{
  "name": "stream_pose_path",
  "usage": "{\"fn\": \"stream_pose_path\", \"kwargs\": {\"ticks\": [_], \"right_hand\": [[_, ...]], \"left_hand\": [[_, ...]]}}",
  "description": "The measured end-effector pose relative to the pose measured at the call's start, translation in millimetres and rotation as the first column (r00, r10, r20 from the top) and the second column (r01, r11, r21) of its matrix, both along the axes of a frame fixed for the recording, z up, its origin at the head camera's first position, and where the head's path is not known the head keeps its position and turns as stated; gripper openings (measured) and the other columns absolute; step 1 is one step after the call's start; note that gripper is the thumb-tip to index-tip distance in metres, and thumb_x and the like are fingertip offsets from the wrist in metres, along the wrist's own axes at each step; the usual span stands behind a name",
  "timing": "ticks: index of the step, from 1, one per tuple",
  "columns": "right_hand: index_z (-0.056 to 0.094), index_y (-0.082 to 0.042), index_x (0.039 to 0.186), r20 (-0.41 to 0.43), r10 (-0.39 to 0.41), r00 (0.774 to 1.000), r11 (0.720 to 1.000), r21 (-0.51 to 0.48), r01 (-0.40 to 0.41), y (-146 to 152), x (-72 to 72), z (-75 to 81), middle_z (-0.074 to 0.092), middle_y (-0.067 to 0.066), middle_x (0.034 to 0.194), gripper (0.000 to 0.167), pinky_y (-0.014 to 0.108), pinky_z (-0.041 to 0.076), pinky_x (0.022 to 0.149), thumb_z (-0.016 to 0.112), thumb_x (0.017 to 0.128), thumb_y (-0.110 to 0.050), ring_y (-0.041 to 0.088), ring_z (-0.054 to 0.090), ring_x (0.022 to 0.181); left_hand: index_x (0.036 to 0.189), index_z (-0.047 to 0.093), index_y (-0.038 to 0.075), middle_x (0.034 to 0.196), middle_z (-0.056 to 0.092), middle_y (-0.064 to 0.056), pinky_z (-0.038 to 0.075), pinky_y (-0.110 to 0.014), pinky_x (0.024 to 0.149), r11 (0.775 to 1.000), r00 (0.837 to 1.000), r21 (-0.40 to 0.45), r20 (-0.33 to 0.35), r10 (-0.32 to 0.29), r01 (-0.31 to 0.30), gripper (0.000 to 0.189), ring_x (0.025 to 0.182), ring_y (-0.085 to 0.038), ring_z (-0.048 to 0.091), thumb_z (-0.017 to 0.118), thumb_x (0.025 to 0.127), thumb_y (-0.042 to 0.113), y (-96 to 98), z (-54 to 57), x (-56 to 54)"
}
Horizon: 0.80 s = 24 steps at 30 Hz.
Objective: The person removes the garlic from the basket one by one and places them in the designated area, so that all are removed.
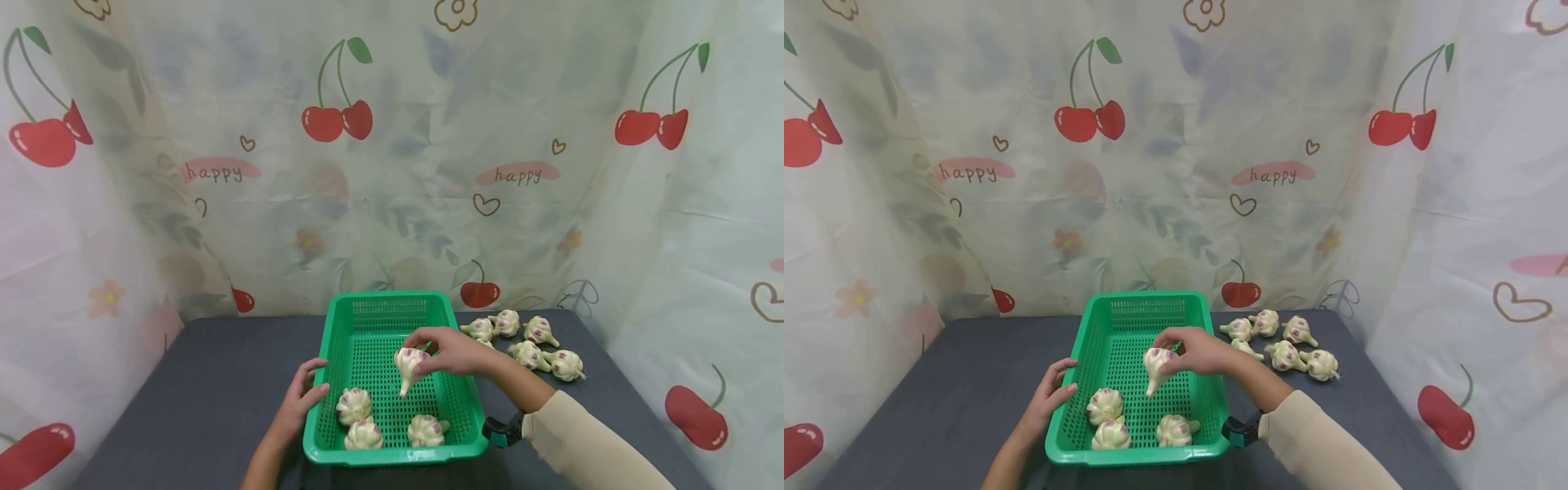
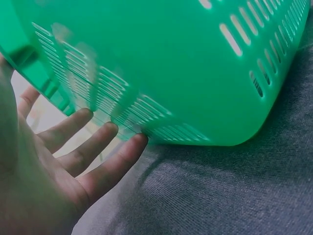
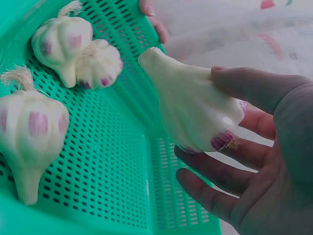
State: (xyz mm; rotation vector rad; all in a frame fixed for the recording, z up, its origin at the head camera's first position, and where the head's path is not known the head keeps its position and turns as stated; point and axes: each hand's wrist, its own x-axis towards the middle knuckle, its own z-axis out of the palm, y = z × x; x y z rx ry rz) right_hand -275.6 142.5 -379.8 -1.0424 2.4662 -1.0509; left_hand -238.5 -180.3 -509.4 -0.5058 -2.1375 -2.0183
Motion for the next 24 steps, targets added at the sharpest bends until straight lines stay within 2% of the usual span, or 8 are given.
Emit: {"fn": "stream_pose_path", "kwargs": {"ticks": [3, 8, 14, 18, 24], "right_hand": [[0.06, -0.009, 0.125, -0.008, -0.043, 0.999, 0.998, -0.041, 0.043, 10, 2.2, 1.9, 0.06, 0.006, 0.12, 0.037, 0.041, 0.048, 0.08, 0.069, 0.092, -0.022, 0.027, 0.058, 0.098], [0.061, -0.007, 0.125, -0.067, -0.111, 0.992, 0.989, -0.103, 0.104, 26, 2.1, 2.3, 0.061, 0.009, 0.118, 0.038, 0.04, 0.049, 0.079, 0.07, 0.091, -0.021, 0.03, 0.059, 0.099], [0.058, -0.005, 0.129, -0.057, -0.244, 0.968, 0.956, -0.182, 0.23, 47, 1.1, -1.0, 0.061, 0.013, 0.12, 0.042, 0.037, 0.051, 0.078, 0.07, 0.092, -0.021, 0.031, 0.061, 0.102], [0.057, -0.004, 0.129, -0.057, -0.35, 0.935, 0.918, -0.219, 0.331, 60, -0.8, -3.3, 0.06, 0.014, 0.122, 0.044, 0.038, 0.052, 0.079, 0.07, 0.091, -0.023, 0.032, 0.059, 0.105], [0.058, -0.007, 0.129, -0.122, -0.492, 0.862, 0.856, -0.248, 0.453, 77, -0.2, -14.5, 0.06, 0.015, 0.124, 0.045, 0.043, 0.051, 0.082, 0.071, 0.09, -0.027, 0.034, 0.058, 0.107]], "left_hand": [[0.133, 0.042, 0.0, 0.129, 0.049, -0.03, 0.047, -0.032, 0.083, 1.0, 1.0, -0.003, -0.002, -0.001, 0.001, 0.039, 0.108, -0.034, 0.054, 0.051, 0.096, 0.002, 0.2, 0.2, 0.6], [0.133, 0.043, 0.0, 0.128, 0.05, -0.029, 0.047, -0.032, 0.083, 1.0, 1.0, 0.001, 0.003, 0.004, -0.004, 0.039, 0.108, -0.032, 0.054, 0.052, 0.095, 0.002, 0.3, -0.4, -0.4], [0.132, 0.043, -0.001, 0.126, 0.05, -0.031, 0.048, -0.032, 0.082, 1.0, 1.0, 0.002, -0.007, 0.004, -0.004, 0.038, 0.104, -0.027, 0.056, 0.052, 0.095, 0.002, 0.2, -1.5, -1.3], [0.132, 0.043, -0.001, 0.124, 0.051, -0.031, 0.049, -0.033, 0.08, 1.0, 1.0, 0.017, -0.004, 0.001, -0.001, 0.038, 0.102, -0.026, 0.057, 0.052, 0.095, 0.002, 0.6, -1.8, -1.6], [0.133, 0.044, 0.0, 0.125, 0.051, -0.03, 0.05, -0.034, 0.079, 0.999, 1.0, 0.038, 0.026, -0.001, 0.0, 0.039, 0.103, -0.028, 0.057, 0.053, 0.094, 0.002, 1.2, -3.1, -2.8]]}}
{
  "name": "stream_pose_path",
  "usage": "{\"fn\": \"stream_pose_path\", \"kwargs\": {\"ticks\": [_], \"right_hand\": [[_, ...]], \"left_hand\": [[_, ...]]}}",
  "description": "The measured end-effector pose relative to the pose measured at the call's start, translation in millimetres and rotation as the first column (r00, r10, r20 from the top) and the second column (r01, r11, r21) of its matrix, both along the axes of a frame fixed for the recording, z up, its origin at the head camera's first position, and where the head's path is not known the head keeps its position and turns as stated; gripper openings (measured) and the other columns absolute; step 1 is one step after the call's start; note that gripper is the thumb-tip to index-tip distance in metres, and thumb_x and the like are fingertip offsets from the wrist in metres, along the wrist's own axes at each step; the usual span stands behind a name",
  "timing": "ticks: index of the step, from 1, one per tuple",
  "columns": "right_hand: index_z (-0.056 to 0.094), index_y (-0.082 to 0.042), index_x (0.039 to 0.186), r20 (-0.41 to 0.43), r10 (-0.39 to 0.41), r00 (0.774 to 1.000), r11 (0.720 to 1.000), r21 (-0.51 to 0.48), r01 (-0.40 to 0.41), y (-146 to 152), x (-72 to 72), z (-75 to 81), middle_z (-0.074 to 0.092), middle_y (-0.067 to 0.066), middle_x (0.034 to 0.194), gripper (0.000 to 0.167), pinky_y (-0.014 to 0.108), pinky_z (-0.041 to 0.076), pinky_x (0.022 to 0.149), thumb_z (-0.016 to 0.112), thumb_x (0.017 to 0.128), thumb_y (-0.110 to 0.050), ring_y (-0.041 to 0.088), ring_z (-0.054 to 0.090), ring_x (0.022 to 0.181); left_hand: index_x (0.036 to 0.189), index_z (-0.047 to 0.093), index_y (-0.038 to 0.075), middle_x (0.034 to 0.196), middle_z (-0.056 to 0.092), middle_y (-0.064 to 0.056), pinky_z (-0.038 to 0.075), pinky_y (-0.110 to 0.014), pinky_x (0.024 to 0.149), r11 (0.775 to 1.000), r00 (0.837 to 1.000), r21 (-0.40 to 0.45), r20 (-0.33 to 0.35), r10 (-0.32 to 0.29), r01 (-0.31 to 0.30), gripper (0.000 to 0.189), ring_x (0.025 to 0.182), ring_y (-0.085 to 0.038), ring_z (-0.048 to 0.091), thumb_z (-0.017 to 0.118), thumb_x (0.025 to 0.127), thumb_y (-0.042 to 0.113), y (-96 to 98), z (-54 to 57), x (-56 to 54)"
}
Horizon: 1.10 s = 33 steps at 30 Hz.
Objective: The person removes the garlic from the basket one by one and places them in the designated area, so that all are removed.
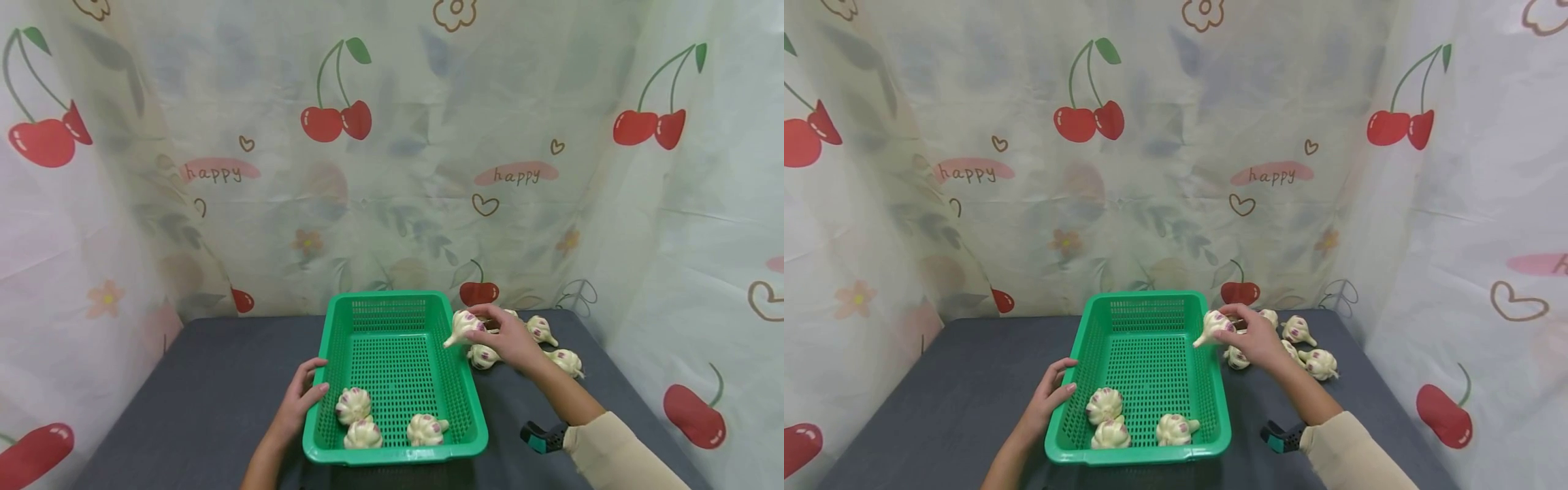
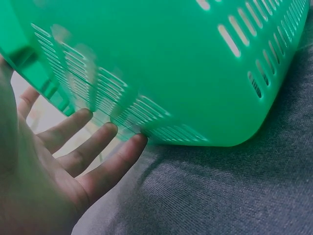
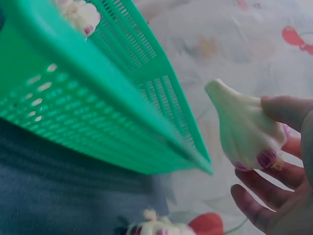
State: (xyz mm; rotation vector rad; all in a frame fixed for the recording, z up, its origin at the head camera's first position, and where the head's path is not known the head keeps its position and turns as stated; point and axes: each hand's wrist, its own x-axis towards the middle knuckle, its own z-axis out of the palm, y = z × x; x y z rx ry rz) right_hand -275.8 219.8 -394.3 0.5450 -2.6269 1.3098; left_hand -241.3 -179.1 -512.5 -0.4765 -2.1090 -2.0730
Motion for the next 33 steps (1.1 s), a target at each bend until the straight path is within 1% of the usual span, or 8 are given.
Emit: {"fn": "stream_pose_path", "kwargs": {"ticks": [5, 11, 15, 18, 23, 25, 30, 33], "right_hand": [[0.056, -0.008, 0.131, -0.022, -0.104, 0.994, 0.994, -0.015, 0.104, 13, 1.4, -13.8, 0.059, 0.017, 0.126, 0.048, 0.047, 0.05, 0.083, 0.071, 0.091, -0.03, 0.036, 0.058, 0.108], [0.056, -0.005, 0.13, -0.058, -0.23, 0.971, 0.973, -0.024, 0.229, 26, 4.7, -33.9, 0.06, 0.018, 0.124, 0.049, 0.048, 0.048, 0.083, 0.071, 0.09, -0.029, 0.035, 0.059, 0.106], [0.057, -0.004, 0.13, -0.043, -0.281, 0.959, 0.96, -0.019, 0.281, 34, 12.1, -49.5, 0.06, 0.02, 0.123, 0.048, 0.049, 0.048, 0.081, 0.072, 0.09, -0.028, 0.037, 0.058, 0.107], [0.057, -0.003, 0.128, -0.029, -0.3, 0.954, 0.954, -0.016, 0.299, 39, 17.4, -61.5, 0.061, 0.021, 0.122, 0.047, 0.049, 0.049, 0.082, 0.072, 0.09, -0.025, 0.037, 0.058, 0.107], [0.058, 0.001, 0.125, -0.068, -0.31, 0.948, 0.951, -0.007, 0.31, 46, 21.3, -78.9, 0.064, 0.022, 0.117, 0.044, 0.05, 0.048, 0.083, 0.074, 0.088, -0.019, 0.036, 0.061, 0.101], [0.059, 0.001, 0.124, -0.071, -0.315, 0.946, 0.949, 0.001, 0.316, 48, 21.9, -85.7, 0.065, 0.022, 0.115, 0.045, 0.054, 0.044, 0.088, 0.075, 0.087, -0.019, 0.036, 0.062, 0.099], [0.06, -0.002, 0.123, -0.016, -0.329, 0.944, 0.944, 0.036, 0.329, 52, 22.8, -102.9, 0.065, 0.02, 0.115, 0.046, 0.052, 0.044, 0.089, 0.076, 0.086, -0.023, 0.034, 0.063, 0.1], [0.062, -0.004, 0.121, 0.016, -0.345, 0.939, 0.937, 0.059, 0.343, 52, 23.3, -110.7, 0.065, 0.018, 0.114, 0.045, 0.048, 0.047, 0.083, 0.077, 0.085, -0.025, 0.033, 0.062, 0.099]], "left_hand": [[0.133, 0.044, 0.001, 0.125, 0.051, -0.03, 0.051, -0.035, 0.078, 1.0, 1.0, 0.01, 0.015, -0.007, 0.007, 0.04, 0.102, -0.03, 0.058, 0.053, 0.095, 0.002, -0.7, -0.6, -0.3], [0.134, 0.043, 0.001, 0.126, 0.05, -0.03, 0.051, -0.035, 0.078, 1.0, 1.0, 0.006, 0.022, -0.013, 0.013, 0.04, 0.102, -0.03, 0.058, 0.052, 0.095, 0.003, -1.4, -0.3, -0.5], [0.134, 0.044, 0.001, 0.126, 0.05, -0.029, 0.05, -0.034, 0.08, 1.0, 1.0, -0.001, 0.016, -0.008, 0.008, 0.04, 0.103, -0.029, 0.057, 0.053, 0.095, 0.003, -0.8, 0.2, -0.5], [0.133, 0.043, 0.001, 0.126, 0.05, -0.03, 0.049, -0.034, 0.08, 1.0, 1.0, -0.009, 0.004, -0.009, 0.009, 0.04, 0.103, -0.029, 0.056, 0.053, 0.095, 0.002, -0.3, 0.3, -0.6], [0.133, 0.043, 0.0, 0.126, 0.05, -0.03, 0.049, -0.034, 0.081, 1.0, 1.0, -0.005, -0.009, -0.014, 0.014, 0.04, 0.103, -0.028, 0.057, 0.052, 0.095, 0.002, -0.4, 0.1, -0.7], [0.133, 0.043, 0.0, 0.126, 0.05, -0.03, 0.049, -0.033, 0.081, 1.0, 1.0, -0.008, -0.011, -0.011, 0.011, 0.04, 0.104, -0.028, 0.056, 0.052, 0.095, 0.002, -0.7, 0.1, -0.5], [0.134, 0.043, 0.0, 0.127, 0.05, -0.03, 0.048, -0.033, 0.082, 1.0, 1.0, -0.018, -0.005, -0.008, 0.008, 0.04, 0.105, -0.03, 0.055, 0.053, 0.095, 0.003, -1.2, -0.2, -0.6], [0.134, 0.043, 0.001, 0.128, 0.049, -0.029, 0.048, -0.033, 0.082, 1.0, 1.0, -0.018, 0.006, -0.007, 0.007, 0.04, 0.106, -0.032, 0.055, 0.053, 0.095, 0.003, -1.3, 0.0, -0.4]]}}
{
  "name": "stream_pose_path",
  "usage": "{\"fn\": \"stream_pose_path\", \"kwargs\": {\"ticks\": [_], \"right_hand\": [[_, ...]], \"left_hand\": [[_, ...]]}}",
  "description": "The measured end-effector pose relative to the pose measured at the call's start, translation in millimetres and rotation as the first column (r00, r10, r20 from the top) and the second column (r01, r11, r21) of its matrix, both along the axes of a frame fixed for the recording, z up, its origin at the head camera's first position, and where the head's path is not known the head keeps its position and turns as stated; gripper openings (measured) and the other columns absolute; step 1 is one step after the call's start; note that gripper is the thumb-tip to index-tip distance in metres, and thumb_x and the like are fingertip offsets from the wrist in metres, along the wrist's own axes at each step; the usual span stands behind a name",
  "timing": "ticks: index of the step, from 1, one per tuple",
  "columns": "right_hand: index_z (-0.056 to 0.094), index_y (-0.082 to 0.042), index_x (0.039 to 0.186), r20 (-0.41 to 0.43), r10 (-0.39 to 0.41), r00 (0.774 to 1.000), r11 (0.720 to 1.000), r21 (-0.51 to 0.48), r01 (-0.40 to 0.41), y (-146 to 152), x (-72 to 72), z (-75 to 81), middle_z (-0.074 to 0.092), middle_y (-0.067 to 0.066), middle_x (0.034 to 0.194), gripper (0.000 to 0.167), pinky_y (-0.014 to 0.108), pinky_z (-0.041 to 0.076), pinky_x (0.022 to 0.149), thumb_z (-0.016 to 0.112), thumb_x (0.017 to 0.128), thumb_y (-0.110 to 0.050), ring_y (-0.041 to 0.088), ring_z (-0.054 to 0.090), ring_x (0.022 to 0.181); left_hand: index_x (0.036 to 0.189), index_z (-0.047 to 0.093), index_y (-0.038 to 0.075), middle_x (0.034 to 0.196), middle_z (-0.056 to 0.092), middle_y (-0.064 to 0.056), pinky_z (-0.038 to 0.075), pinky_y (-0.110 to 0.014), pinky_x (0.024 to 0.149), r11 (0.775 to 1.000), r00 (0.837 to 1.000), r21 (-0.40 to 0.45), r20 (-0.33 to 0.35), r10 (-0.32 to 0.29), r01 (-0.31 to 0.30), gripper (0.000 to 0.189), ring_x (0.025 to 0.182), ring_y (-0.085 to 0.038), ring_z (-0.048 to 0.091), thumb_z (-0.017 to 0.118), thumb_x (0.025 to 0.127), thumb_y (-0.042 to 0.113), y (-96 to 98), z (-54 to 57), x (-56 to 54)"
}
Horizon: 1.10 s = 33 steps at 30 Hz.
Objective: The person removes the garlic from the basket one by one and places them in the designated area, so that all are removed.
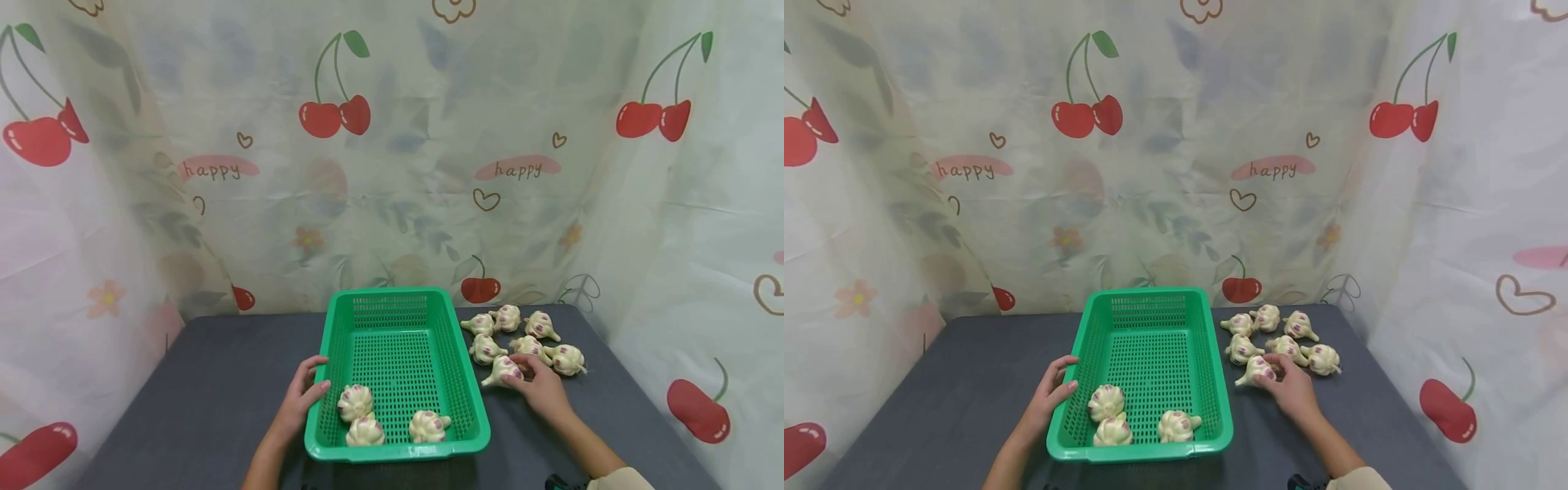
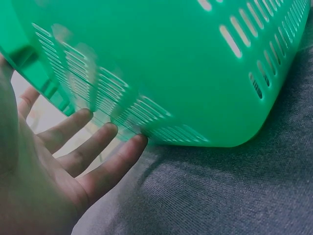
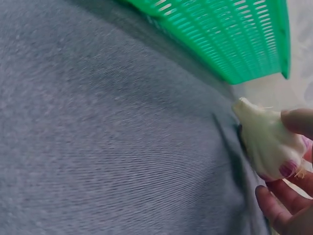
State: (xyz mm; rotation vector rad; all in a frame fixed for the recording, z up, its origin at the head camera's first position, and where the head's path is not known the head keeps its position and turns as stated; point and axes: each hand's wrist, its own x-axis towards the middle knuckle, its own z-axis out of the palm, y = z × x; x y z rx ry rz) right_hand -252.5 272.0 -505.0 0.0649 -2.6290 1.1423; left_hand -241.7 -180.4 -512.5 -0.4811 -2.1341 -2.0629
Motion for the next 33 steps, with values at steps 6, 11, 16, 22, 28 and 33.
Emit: {"fn": "stream_pose_path", "kwargs": {"ticks": [6, 11, 16, 22, 28, 33], "right_hand": [[0.062, -0.007, 0.121, 0.05, -0.013, 0.999, 1.0, 0.01, 0.012, -1, -0.7, -8.3, 0.065, 0.017, 0.115, 0.044, 0.047, 0.046, 0.083, 0.079, 0.083, -0.024, 0.032, 0.062, 0.101], [0.062, -0.006, 0.121, 0.041, -0.011, 0.999, 1.0, 0.0, 0.011, -2, -1.2, -11.0, 0.065, 0.018, 0.115, 0.045, 0.046, 0.046, 0.082, 0.079, 0.082, -0.019, 0.033, 0.062, 0.101], [0.061, -0.005, 0.123, 0.038, -0.005, 0.999, 1.0, -0.02, 0.006, 0, -1.2, -10.5, 0.064, 0.019, 0.119, 0.048, 0.047, 0.045, 0.085, 0.08, 0.082, -0.02, 0.034, 0.06, 0.106], [0.059, 0.001, 0.124, -0.015, -0.004, 1.0, 0.998, -0.062, 0.003, 2, 0.0, -2.0, 0.062, 0.022, 0.121, 0.047, 0.048, 0.047, 0.089, 0.077, 0.085, -0.018, 0.036, 0.057, 0.113], [0.059, 0.002, 0.124, -0.05, -0.013, 0.999, 0.997, -0.076, 0.01, 0, -1.2, 15.8, 0.061, 0.024, 0.121, 0.045, 0.05, 0.045, 0.09, 0.075, 0.087, -0.016, 0.038, 0.056, 0.113], [0.059, 0.0, 0.124, -0.049, -0.008, 0.999, 0.995, -0.099, 0.003, -5, -1.2, 30.7, 0.06, 0.023, 0.123, 0.041, 0.05, 0.045, 0.092, 0.073, 0.089, -0.016, 0.038, 0.054, 0.116]], "left_hand": [[0.134, 0.043, 0.001, 0.128, 0.049, -0.029, 0.048, -0.033, 0.082, 1.0, 1.0, 0.002, 0.011, 0.002, -0.002, 0.041, 0.106, -0.033, 0.054, 0.053, 0.095, 0.003, -0.2, 0.2, 0.4], [0.134, 0.043, 0.0, 0.127, 0.05, -0.03, 0.048, -0.032, 0.083, 1.0, 1.0, 0.0, -0.005, 0.002, -0.002, 0.041, 0.107, -0.033, 0.054, 0.053, 0.095, 0.003, -0.2, -0.4, -0.1], [0.133, 0.043, -0.001, 0.127, 0.049, -0.031, 0.048, -0.032, 0.082, 1.0, 1.0, 0.007, -0.021, -0.001, 0.002, 0.04, 0.106, -0.034, 0.054, 0.052, 0.095, 0.002, 0.3, 0.1, 0.0], [0.133, 0.043, -0.001, 0.126, 0.05, -0.03, 0.049, -0.033, 0.082, 1.0, 1.0, 0.008, -0.012, -0.001, 0.001, 0.04, 0.104, -0.031, 0.056, 0.053, 0.094, 0.002, 0.8, 0.9, -0.4], [0.133, 0.043, -0.001, 0.125, 0.05, -0.031, 0.05, -0.034, 0.079, 1.0, 1.0, 0.023, -0.013, -0.001, 0.001, 0.04, 0.102, -0.027, 0.058, 0.053, 0.094, 0.001, 1.0, 2.9, 0.7], [0.133, 0.041, -0.002, 0.126, 0.049, -0.032, 0.05, -0.033, 0.079, 1.0, 0.999, 0.011, -0.03, -0.012, 0.012, 0.039, 0.103, -0.028, 0.057, 0.051, 0.095, 0.0, 1.5, 4.1, 3.2]]}}
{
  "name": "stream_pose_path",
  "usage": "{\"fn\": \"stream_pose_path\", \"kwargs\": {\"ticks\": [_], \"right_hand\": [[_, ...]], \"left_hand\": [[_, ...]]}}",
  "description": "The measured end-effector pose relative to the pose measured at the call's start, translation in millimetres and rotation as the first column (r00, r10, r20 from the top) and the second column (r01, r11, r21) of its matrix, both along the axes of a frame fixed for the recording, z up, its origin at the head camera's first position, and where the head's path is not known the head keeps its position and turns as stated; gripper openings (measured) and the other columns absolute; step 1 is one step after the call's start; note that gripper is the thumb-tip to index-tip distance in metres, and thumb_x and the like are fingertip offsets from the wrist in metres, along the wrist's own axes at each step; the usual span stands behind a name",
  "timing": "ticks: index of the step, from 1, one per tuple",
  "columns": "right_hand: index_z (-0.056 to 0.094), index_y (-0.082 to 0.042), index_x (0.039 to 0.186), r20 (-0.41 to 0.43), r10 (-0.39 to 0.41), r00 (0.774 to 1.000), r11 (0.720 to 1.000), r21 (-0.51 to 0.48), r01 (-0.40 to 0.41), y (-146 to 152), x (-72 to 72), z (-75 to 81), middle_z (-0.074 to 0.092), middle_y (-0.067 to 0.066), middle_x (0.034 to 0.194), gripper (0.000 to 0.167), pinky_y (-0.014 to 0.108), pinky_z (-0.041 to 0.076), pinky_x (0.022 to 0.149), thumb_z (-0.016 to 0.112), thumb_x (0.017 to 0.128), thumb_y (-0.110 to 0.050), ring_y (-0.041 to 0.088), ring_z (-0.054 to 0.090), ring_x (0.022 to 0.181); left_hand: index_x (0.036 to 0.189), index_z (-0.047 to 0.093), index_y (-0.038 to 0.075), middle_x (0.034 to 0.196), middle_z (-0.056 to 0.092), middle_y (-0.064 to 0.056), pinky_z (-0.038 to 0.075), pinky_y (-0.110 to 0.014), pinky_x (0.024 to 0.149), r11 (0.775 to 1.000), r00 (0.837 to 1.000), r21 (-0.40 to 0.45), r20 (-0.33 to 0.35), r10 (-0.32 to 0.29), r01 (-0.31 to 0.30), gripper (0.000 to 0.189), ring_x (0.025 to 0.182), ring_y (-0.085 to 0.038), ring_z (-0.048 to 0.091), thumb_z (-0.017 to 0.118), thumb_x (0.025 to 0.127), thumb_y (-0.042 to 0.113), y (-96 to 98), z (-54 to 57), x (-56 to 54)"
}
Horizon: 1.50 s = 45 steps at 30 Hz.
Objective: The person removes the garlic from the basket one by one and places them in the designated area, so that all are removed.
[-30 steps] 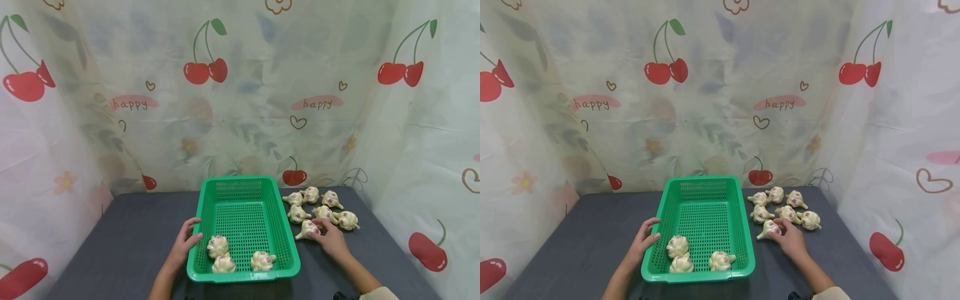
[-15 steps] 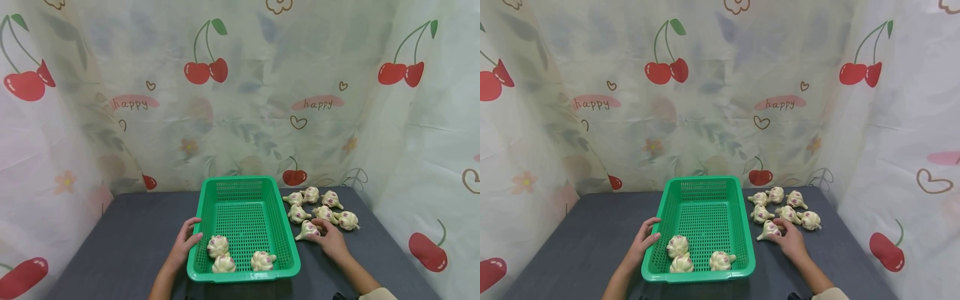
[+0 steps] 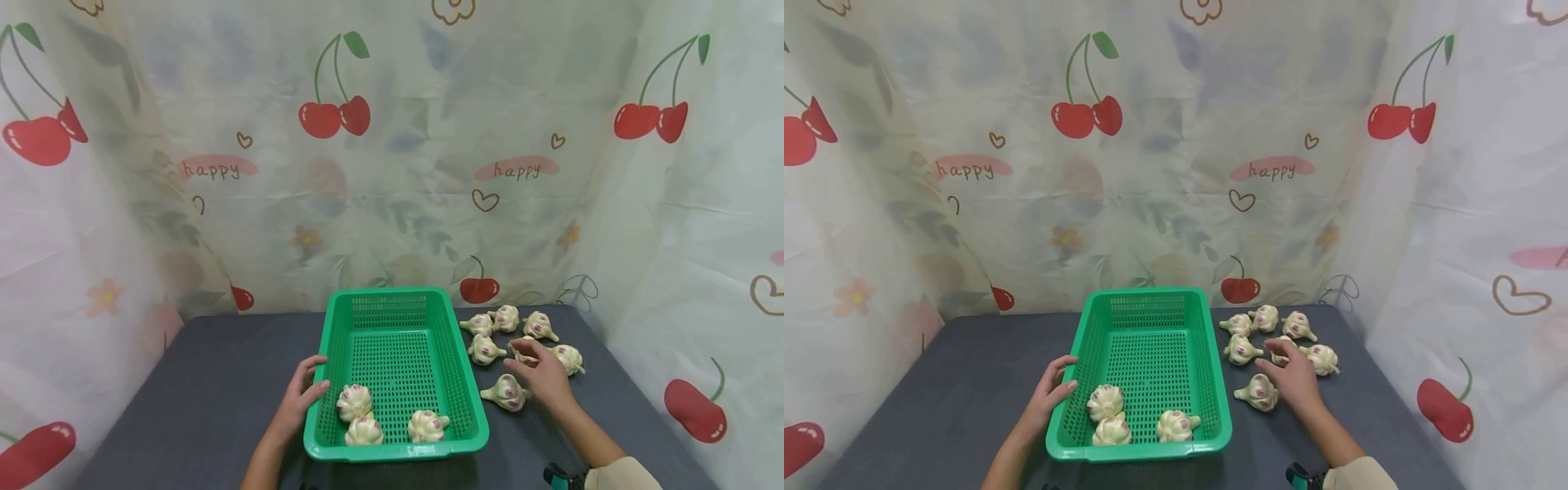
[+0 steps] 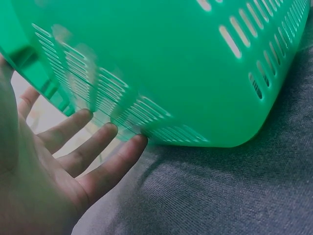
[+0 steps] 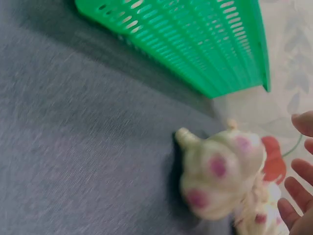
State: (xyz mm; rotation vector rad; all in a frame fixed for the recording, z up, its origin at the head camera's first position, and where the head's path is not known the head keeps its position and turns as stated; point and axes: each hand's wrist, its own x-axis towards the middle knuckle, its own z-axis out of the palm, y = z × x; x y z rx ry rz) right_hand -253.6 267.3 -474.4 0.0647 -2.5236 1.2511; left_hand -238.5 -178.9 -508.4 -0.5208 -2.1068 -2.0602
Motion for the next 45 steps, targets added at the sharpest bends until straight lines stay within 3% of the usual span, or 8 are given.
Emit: {"fn": "stream_pose_path", "kwargs": {"ticks": [7, 14, 17, 26, 30, 34, 41, 45], "right_hand": [[0.06, -0.001, 0.123, -0.02, 0.047, 0.999, 0.998, -0.032, -0.048, -16, -0.8, 19.2, 0.061, 0.021, 0.121, 0.036, 0.049, 0.046, 0.091, 0.071, 0.09, -0.013, 0.036, 0.056, 0.114], [0.058, -0.004, 0.127, 0.014, 0.205, 0.979, 0.973, -0.107, -0.202, -40, 8.7, 24.4, 0.059, 0.02, 0.124, 0.041, 0.046, 0.049, 0.086, 0.069, 0.092, -0.022, 0.037, 0.057, 0.111], [0.057, -0.005, 0.128, 0.041, 0.24, 0.97, 0.963, -0.132, -0.233, -51, 16.3, 22.2, 0.058, 0.02, 0.126, 0.042, 0.044, 0.05, 0.084, 0.069, 0.092, -0.022, 0.037, 0.058, 0.111], [0.052, -0.008, 0.138, 0.087, 0.242, 0.966, 0.945, -0.245, -0.215, -77, 29.9, 7.6, 0.05, 0.016, 0.138, 0.052, 0.049, 0.046, 0.091, 0.071, 0.09, -0.018, 0.036, 0.053, 0.12], [0.046, -0.01, 0.143, 0.07, 0.286, 0.956, 0.91, -0.332, -0.248, -81, 31.3, -5.1, 0.041, 0.018, 0.147, 0.055, 0.046, 0.042, 0.097, 0.067, 0.093, -0.016, 0.036, 0.044, 0.13], [0.043, -0.008, 0.145, 0.023, 0.326, 0.945, 0.87, -0.398, -0.291, -82, 30.4, -14.2, 0.04, 0.02, 0.147, 0.054, 0.036, 0.043, 0.095, 0.062, 0.095, -0.009, 0.034, 0.042, 0.131], [0.039, -0.01, 0.148, 0.038, 0.384, 0.923, 0.819, -0.476, -0.321, -82, 27.5, -18.4, 0.041, 0.023, 0.145, 0.055, 0.033, 0.044, 0.091, 0.057, 0.096, -0.006, 0.036, 0.045, 0.125], [0.038, -0.012, 0.148, 0.06, 0.404, 0.913, 0.81, -0.487, -0.327, -81, 27.3, -20.1, 0.038, 0.022, 0.147, 0.055, 0.039, 0.041, 0.095, 0.057, 0.097, -0.009, 0.036, 0.041, 0.128]], "left_hand": [[0.133, 0.041, -0.002, 0.127, 0.048, -0.032, 0.049, -0.033, 0.08, 1.0, 1.0, -0.002, 0.002, 0.004, -0.004, 0.039, 0.103, -0.028, 0.057, 0.051, 0.095, 0.001, -0.4, -1.3, 0.6], [0.133, 0.042, 0.0, 0.126, 0.049, -0.031, 0.05, -0.033, 0.08, 1.0, 1.0, 0.003, 0.021, 0.014, -0.014, 0.04, 0.102, -0.029, 0.057, 0.052, 0.095, 0.002, -0.3, -2.7, -1.9], [0.134, 0.042, 0.0, 0.127, 0.049, -0.031, 0.049, -0.033, 0.081, 1.0, 1.0, -0.008, 0.018, 0.014, -0.014, 0.04, 0.103, -0.028, 0.057, 0.052, 0.095, 0.002, -0.2, -2.7, -1.7], [0.134, 0.042, -0.001, 0.127, 0.048, -0.032, 0.05, -0.034, 0.079, 1.0, 1.0, 0.006, 0.021, 0.004, -0.004, 0.039, 0.102, -0.028, 0.058, 0.051, 0.095, 0.001, -0.2, -2.3, -0.4], [0.133, 0.041, -0.002, 0.127, 0.048, -0.032, 0.05, -0.033, 0.079, 1.0, 1.0, -0.002, 0.007, 0.009, -0.009, 0.039, 0.103, -0.03, 0.057, 0.051, 0.096, 0.001, 1.6, 0.1, 1.0], [0.135, 0.042, 0.0, 0.128, 0.049, -0.031, 0.049, -0.034, 0.081, 1.0, 1.0, -0.016, 0.021, 0.016, -0.016, 0.04, 0.105, -0.033, 0.056, 0.052, 0.096, 0.002, 2.2, 2.5, 2.0], [0.137, 0.049, 0.012, 0.133, 0.05, -0.022, 0.049, -0.041, 0.084, 0.984, 0.987, -0.167, 0.13, 0.09, -0.067, 0.045, 0.112, -0.034, 0.055, 0.063, 0.095, 0.015, -4.0, 13.0, 3.7], [0.137, 0.053, 0.017, 0.139, 0.044, -0.019, 0.047, -0.051, 0.088, 0.938, 0.978, -0.339, 0.157, 0.135, -0.075, 0.048, 0.118, -0.038, 0.052, 0.069, 0.092, 0.023, -10.4, 26.6, 3.8]]}}
